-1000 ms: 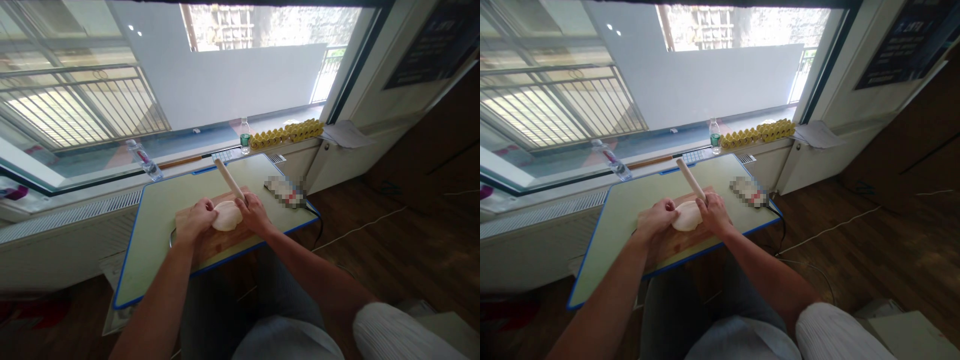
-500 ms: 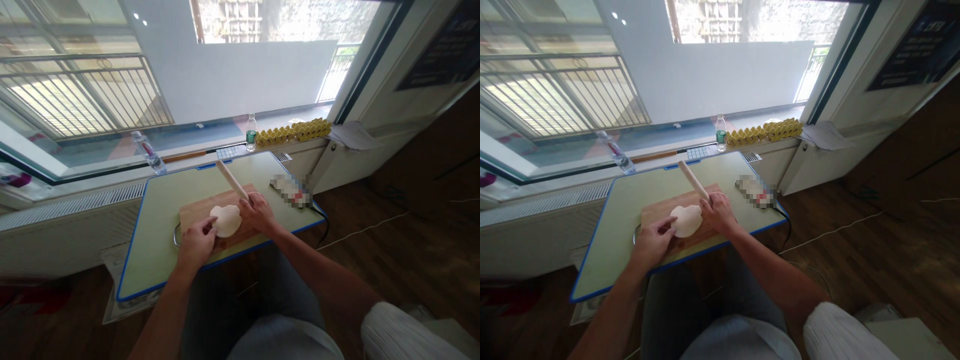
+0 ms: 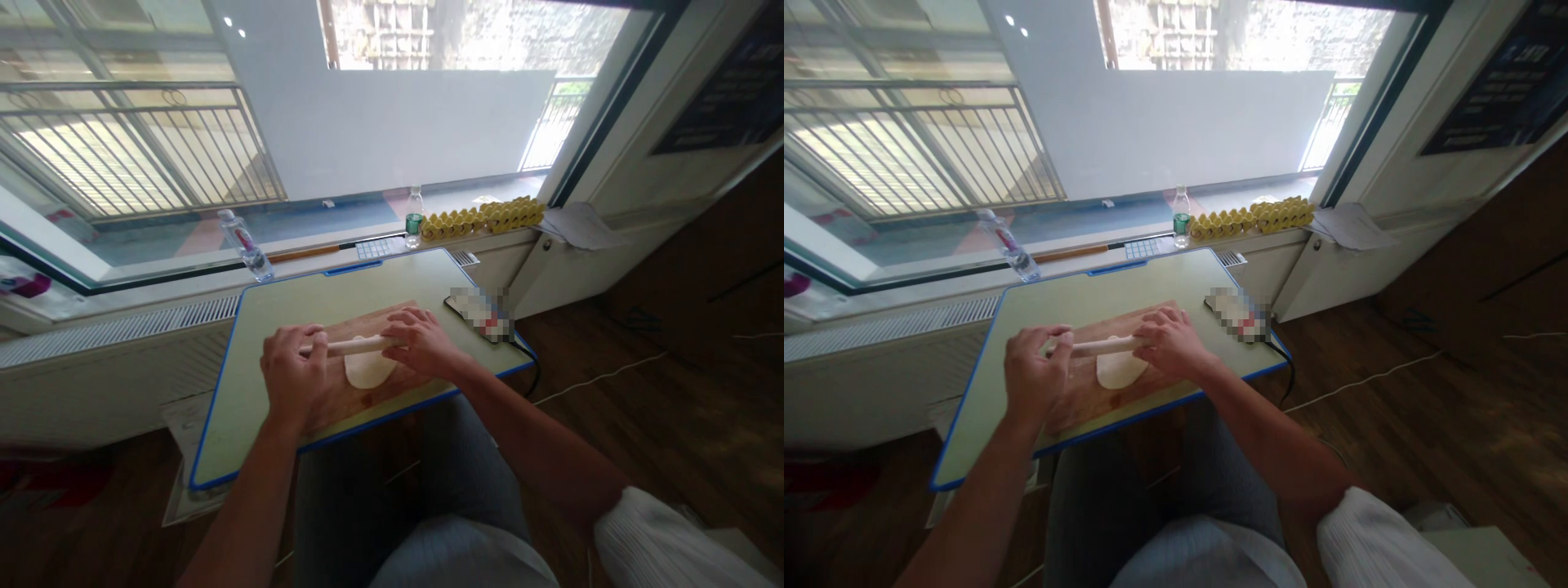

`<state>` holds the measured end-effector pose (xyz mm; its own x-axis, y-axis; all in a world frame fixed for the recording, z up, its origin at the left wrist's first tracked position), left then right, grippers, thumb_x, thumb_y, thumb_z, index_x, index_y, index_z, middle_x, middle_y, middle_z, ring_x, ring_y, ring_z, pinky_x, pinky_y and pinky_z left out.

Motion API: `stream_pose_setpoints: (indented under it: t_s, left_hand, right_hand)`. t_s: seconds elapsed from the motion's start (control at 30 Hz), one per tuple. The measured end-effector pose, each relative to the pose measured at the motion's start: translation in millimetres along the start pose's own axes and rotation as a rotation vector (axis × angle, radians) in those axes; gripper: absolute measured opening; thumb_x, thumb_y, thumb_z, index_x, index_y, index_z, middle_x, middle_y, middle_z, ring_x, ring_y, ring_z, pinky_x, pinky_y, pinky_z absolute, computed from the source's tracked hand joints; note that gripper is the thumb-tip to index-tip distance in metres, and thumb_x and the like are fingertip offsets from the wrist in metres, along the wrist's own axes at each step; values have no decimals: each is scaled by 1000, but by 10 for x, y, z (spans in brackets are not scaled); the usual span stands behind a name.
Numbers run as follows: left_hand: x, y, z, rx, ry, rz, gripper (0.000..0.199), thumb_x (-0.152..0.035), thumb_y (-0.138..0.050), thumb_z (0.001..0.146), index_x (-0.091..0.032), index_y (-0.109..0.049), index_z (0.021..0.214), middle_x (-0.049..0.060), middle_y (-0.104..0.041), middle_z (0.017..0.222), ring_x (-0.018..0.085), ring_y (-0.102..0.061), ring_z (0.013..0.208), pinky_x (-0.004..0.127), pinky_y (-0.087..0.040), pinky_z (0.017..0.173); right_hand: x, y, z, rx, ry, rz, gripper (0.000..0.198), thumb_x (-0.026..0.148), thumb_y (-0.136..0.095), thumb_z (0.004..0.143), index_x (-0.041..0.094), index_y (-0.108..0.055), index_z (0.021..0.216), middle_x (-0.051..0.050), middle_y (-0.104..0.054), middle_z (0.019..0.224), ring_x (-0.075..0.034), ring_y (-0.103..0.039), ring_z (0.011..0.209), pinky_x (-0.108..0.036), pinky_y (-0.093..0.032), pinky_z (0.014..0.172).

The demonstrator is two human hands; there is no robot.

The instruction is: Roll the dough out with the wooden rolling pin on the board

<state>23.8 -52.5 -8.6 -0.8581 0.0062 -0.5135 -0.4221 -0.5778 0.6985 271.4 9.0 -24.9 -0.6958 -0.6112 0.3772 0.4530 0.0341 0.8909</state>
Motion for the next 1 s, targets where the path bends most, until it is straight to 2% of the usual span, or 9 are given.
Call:
stream_pose_setpoints:
  t_s: [0.1,0.2,0.3,0.37,0.47,0.6,0.77,0.9,1.0]
  left_hand:
    - [53,-200,63,228,-13,137,39,-46,-53,98,-22,-77,116,10,-73,126,32,-62,121,49,-47,111]
    - [113,-370,39,394,-50,228,48,-50,-47,101,-21,-73,130,11,-69,141,32,-58,132,50,-44,116]
    - [119,-403,31,402,-54,301,52,-51,-43,103,-23,-67,140,11,-63,152,33,-52,141,57,-37,121]
    - [93,-376,55,386,-45,343,52,-51,-42,103,-23,-66,140,12,-61,154,34,-51,142,62,-32,123]
    - [36,-341,99,363,-37,382,52,-49,-41,104,-21,-66,140,15,-61,153,35,-51,142,67,-28,124]
    - [-24,-360,104,371,-42,383,49,-36,-39,103,-20,-64,142,14,-62,152,33,-53,140,63,-33,122]
    - [-49,-397,101,364,-105,374,49,-30,-39,101,-22,-65,142,13,-62,152,33,-54,138,60,-36,120]
    - [2,-464,191,390,-125,379,50,-33,-39,101,-24,-66,143,13,-60,155,34,-52,141,62,-34,120]
    - [65,-559,333,443,-93,360,52,-35,-38,101,-25,-64,145,12,-57,159,33,-48,145,62,-33,122]
  right_hand:
    - [4,-31,88,62,-7,-29,34,47,-77,92,29,-74,120,-7,-66,141,-29,-47,140,-48,-33,118]
    - [42,-109,163,24,-97,-67,45,61,-66,97,24,-71,123,-10,-68,138,-28,-49,137,-46,-34,118]
    - [105,-191,212,-44,-182,-140,44,52,-41,111,23,-67,132,-10,-68,140,-27,-49,138,-47,-32,119]
    - [139,-224,232,-47,-196,-195,42,41,-34,112,25,-68,132,-9,-67,142,-27,-48,139,-52,-29,121]
    - [143,-217,264,-10,-217,-240,41,36,-38,109,26,-65,137,-9,-64,148,-30,-44,141,-61,-24,123]
    - [89,-156,319,82,-223,-254,48,35,-42,104,27,-59,147,-9,-58,154,-34,-41,144,-69,-22,123]
    - [64,-165,279,96,-225,-210,52,34,-38,103,29,-55,151,-6,-52,161,-31,-40,146,-63,-31,122]
    - [55,-229,260,24,-256,-200,55,37,-37,104,26,-53,154,-7,-51,163,-31,-38,150,-59,-31,124]
    - [-7,-248,384,42,-297,-200,57,41,-38,104,26,-52,157,-8,-49,165,-33,-36,152,-60,-29,125]
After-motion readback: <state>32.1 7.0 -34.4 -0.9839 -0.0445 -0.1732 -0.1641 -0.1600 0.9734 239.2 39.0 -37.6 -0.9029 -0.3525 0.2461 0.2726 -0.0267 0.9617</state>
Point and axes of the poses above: each hand's wrist, its own z-axis towards the middle knuckle, its own y-axis out of the back of the hand, x = y × z, the point moved 1 cm from there along z, towards the middle knuckle
